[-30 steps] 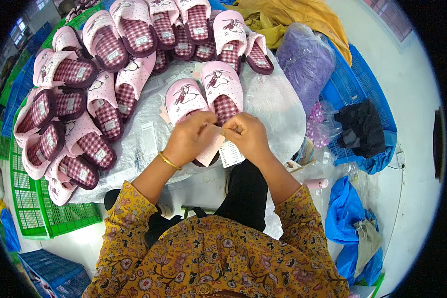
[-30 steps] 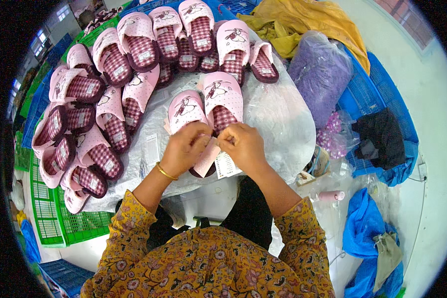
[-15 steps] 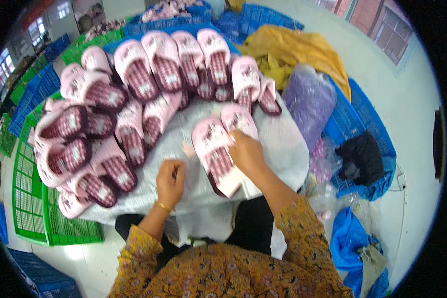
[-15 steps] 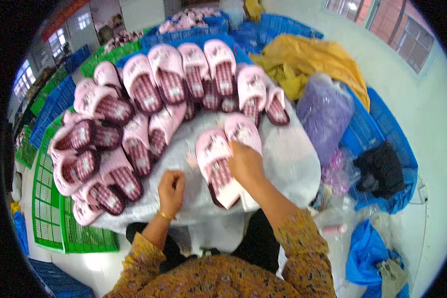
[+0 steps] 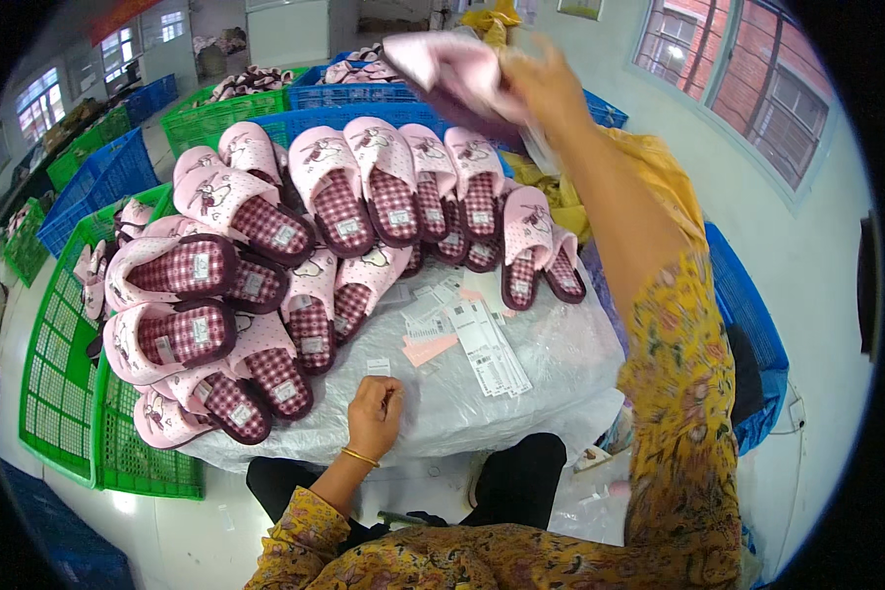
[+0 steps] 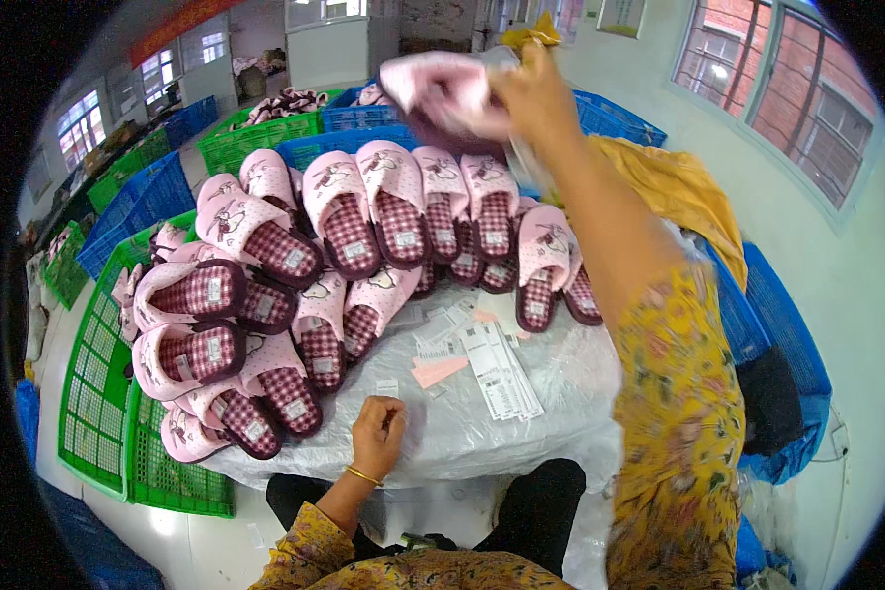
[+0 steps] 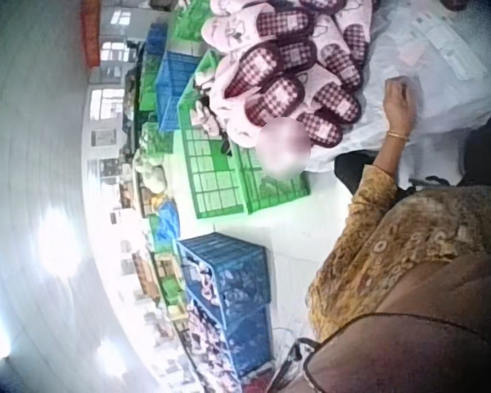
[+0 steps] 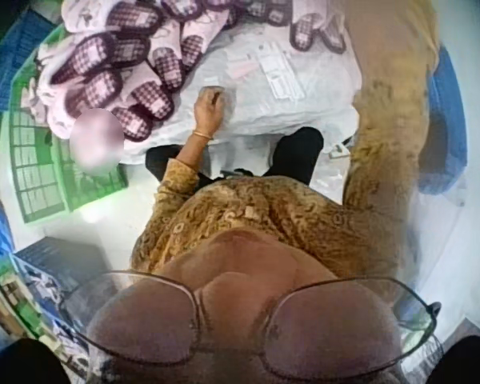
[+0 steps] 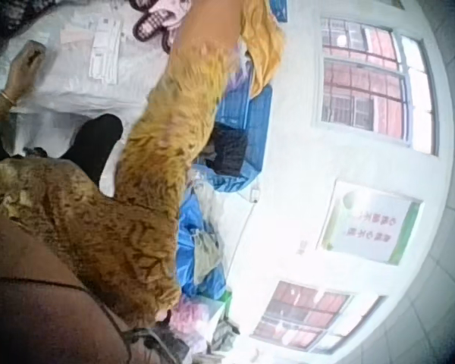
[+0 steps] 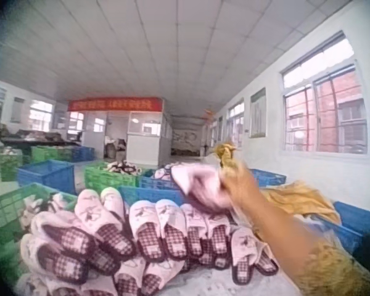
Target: The person attaches small paper labels to pink and maroon checkered slippers. They peel labels from a sheet, place them on the slipper surface, and smooth them down, repeating the process for multiple pairs.
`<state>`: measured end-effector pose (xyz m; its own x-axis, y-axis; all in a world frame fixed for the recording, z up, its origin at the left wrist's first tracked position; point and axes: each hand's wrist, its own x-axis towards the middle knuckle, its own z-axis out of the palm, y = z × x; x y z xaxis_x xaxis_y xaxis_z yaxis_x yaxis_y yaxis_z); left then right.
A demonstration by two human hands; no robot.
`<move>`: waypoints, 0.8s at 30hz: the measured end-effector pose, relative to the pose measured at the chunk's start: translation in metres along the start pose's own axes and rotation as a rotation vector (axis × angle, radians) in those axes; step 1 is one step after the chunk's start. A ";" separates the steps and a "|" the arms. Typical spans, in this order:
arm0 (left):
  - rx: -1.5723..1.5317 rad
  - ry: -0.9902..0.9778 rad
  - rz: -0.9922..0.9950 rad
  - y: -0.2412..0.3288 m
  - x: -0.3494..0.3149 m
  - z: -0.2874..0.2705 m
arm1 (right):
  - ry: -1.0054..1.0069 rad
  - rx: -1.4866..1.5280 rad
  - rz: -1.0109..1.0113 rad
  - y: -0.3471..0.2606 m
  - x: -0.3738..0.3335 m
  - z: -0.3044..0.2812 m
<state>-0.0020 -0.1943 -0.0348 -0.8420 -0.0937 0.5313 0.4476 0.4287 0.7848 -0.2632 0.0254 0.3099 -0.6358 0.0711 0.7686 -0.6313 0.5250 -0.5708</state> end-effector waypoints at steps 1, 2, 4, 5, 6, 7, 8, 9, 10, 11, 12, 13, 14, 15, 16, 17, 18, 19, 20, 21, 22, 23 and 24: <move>-0.024 -0.013 0.030 0.002 0.003 0.009 | 0.111 0.020 -0.056 0.003 0.032 -0.001; -0.012 -0.010 0.007 0.003 0.002 0.007 | 0.201 0.086 -0.112 -0.007 0.045 0.017; -0.013 -0.010 0.025 0.002 0.003 0.005 | -0.064 -0.157 -0.115 -0.020 0.020 0.041; 0.021 0.006 0.010 -0.003 0.001 -0.004 | -0.217 -0.241 -0.116 -0.027 -0.005 0.071; 0.009 -0.006 0.007 -0.001 0.002 -0.003 | -0.298 -0.218 -0.220 -0.005 -0.033 0.096; 0.009 -0.006 0.026 -0.003 0.004 -0.001 | -0.377 -0.194 -0.322 0.018 -0.062 0.119; 0.032 0.016 0.030 -0.008 0.002 -0.007 | -0.523 -0.185 -0.167 0.001 -0.090 0.140; 0.029 0.017 0.043 -0.009 0.000 -0.007 | -0.658 -0.208 0.004 -0.012 -0.109 0.147; 0.018 0.005 0.034 -0.008 -0.002 -0.007 | -0.588 -0.287 0.007 -0.003 -0.117 0.160; 0.006 -0.004 0.023 -0.004 -0.001 -0.007 | -0.521 -0.367 0.006 -0.004 -0.125 0.169; -0.007 -0.012 0.011 -0.001 0.001 -0.006 | -0.540 -0.379 0.056 -0.006 -0.123 0.174; -0.015 -0.014 0.029 0.000 0.002 -0.003 | -0.484 -0.397 0.063 0.003 -0.124 0.183; -0.009 -0.012 0.032 0.000 0.000 -0.003 | -0.432 -0.408 0.066 0.003 -0.126 0.195; -0.006 -0.013 0.036 0.000 0.000 -0.003 | -0.379 -0.421 0.070 0.002 -0.126 0.206; 0.023 -0.015 0.039 -0.002 0.000 -0.006 | -0.327 -0.423 0.090 0.002 -0.129 0.223; 0.000 -0.020 0.016 -0.002 0.000 -0.006 | -0.266 -0.442 0.115 0.004 -0.129 0.230; -0.031 -0.031 -0.003 -0.001 -0.001 -0.003 | -0.212 -0.424 0.103 0.011 -0.128 0.231; -0.049 -0.016 -0.001 -0.001 -0.001 -0.003 | -0.159 -0.406 0.090 0.019 -0.130 0.231; -0.076 0.008 -0.005 -0.001 0.000 -0.003 | -0.082 -0.366 0.024 0.022 -0.131 0.227; -0.084 0.029 0.004 -0.002 0.000 -0.003 | -0.005 -0.329 -0.042 0.026 -0.135 0.219; -0.099 0.085 -0.014 -0.004 -0.002 -0.003 | 0.026 -0.306 -0.105 0.023 -0.142 0.207; -0.101 0.151 -0.029 -0.009 -0.002 -0.004 | 0.014 -0.248 -0.121 0.013 -0.154 0.192; -0.121 0.209 -0.048 -0.012 -0.002 -0.007 | 0.001 -0.193 -0.154 0.011 -0.172 0.177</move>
<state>-0.0034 -0.2057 -0.0427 -0.7880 -0.3004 0.5374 0.4522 0.3100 0.8363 -0.2392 -0.1313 0.1203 -0.5381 -0.0215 0.8426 -0.6243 0.6819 -0.3813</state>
